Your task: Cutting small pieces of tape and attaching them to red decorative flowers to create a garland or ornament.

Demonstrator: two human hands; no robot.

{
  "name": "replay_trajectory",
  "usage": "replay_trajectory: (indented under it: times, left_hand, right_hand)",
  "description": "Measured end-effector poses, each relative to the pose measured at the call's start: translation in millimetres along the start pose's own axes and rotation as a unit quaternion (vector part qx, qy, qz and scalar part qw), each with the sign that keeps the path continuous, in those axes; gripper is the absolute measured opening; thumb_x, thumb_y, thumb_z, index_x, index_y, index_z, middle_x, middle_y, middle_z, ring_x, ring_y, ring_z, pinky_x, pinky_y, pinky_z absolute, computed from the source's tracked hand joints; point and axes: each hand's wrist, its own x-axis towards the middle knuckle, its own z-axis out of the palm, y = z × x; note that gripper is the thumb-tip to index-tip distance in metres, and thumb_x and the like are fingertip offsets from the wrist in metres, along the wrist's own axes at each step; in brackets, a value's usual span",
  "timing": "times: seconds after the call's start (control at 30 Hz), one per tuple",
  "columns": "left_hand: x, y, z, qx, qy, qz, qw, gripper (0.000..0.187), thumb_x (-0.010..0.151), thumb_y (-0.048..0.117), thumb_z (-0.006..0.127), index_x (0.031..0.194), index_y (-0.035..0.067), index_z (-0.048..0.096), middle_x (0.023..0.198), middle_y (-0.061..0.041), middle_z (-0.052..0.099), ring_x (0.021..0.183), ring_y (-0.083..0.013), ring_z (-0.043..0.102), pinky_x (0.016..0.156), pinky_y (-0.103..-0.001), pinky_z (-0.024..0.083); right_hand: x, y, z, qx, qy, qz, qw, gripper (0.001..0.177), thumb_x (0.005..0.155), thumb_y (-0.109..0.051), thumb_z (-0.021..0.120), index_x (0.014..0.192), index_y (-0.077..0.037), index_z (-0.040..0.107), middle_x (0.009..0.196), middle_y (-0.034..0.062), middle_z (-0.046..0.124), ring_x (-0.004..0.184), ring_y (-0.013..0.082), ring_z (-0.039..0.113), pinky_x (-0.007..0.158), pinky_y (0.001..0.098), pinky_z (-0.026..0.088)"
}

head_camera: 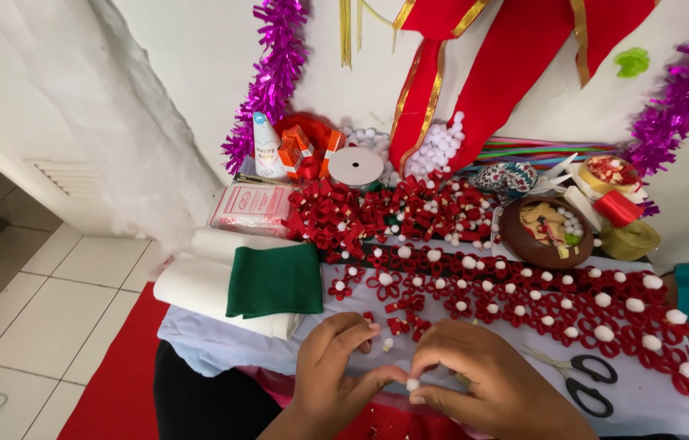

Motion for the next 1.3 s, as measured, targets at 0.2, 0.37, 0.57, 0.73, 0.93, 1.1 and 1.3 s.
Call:
replay_trajectory:
  times: [0.2,0.37,0.57,0.73,0.93,1.1,1.3]
  left_hand:
    - [-2,-4,-4,-0.002,-0.015,-0.038,0.999,0.063,0.071,0.034,0.092,0.118,0.007,0.062,0.110,-0.011,0.067,0.078,-0.0165,0.065,0.068,-0.027,0.057]
    - [-3,-3,-5,0.002,-0.024,-0.037,0.999,0.064,0.070,0.036,0.092,0.118,0.006,0.063,0.110,-0.011,0.066,0.079,-0.0168,0.065,0.069,-0.027,0.057]
    - [-1,-8,-6,-0.009,-0.036,-0.044,0.998,0.066,0.068,0.034,0.094,0.118,0.005,0.063,0.110,-0.010,0.066,0.079,-0.0161,0.064,0.070,-0.027,0.057]
    - [1,-9,-3,-0.013,-0.033,-0.061,0.998,0.060,0.063,0.032,0.095,0.109,0.005,0.067,0.106,-0.009,0.069,0.077,-0.0159,0.064,0.068,-0.026,0.057]
    - [7,-3,-5,-0.071,-0.066,-0.090,0.991,0.032,0.077,0.015,0.087,0.102,0.005,0.072,0.099,-0.008,0.068,0.077,-0.0167,0.064,0.068,-0.027,0.055]
    - [-15,-8,7,-0.435,-0.071,-0.365,0.820,0.028,0.094,-0.004,0.064,0.122,-0.003,0.066,0.109,-0.012,0.070,0.100,-0.0174,0.066,0.088,-0.030,0.054]
    - [-10,-9,18,-0.488,-0.017,-0.437,0.755,0.031,0.094,-0.003,0.068,0.124,-0.002,0.062,0.101,-0.014,0.072,0.092,-0.0172,0.067,0.084,-0.028,0.054]
  right_hand:
    - [8,-1,4,0.020,-0.002,0.010,1.000,0.023,0.081,-0.038,0.081,0.085,-0.015,0.079,0.082,-0.0020,0.073,0.071,0.0166,0.067,0.064,0.0304,0.051]
    - [10,2,6,0.022,-0.015,0.005,1.000,0.026,0.079,-0.039,0.084,0.083,-0.015,0.077,0.083,-0.0031,0.075,0.072,0.0161,0.068,0.065,0.0305,0.051]
    - [11,15,10,0.018,-0.037,0.025,0.999,0.027,0.078,-0.042,0.085,0.083,-0.017,0.075,0.081,-0.0046,0.073,0.071,0.0152,0.066,0.064,0.0300,0.050]
    - [13,20,10,0.016,-0.043,0.019,0.999,0.027,0.077,-0.044,0.082,0.082,-0.018,0.075,0.082,-0.0053,0.074,0.069,0.0157,0.065,0.063,0.0302,0.050]
    - [12,23,8,0.062,-0.007,0.024,0.998,0.024,0.076,-0.032,0.086,0.086,-0.014,0.073,0.089,-0.0016,0.077,0.076,0.0163,0.069,0.067,0.0295,0.054]
    - [14,28,13,0.081,0.050,0.016,0.995,0.019,0.078,-0.024,0.086,0.090,-0.012,0.076,0.089,-0.0006,0.074,0.079,0.0146,0.068,0.071,0.0286,0.054]
    - [20,21,19,-0.049,0.100,0.007,0.994,0.020,0.077,-0.024,0.081,0.095,-0.016,0.076,0.090,-0.0014,0.073,0.079,0.0160,0.068,0.069,0.0292,0.051]
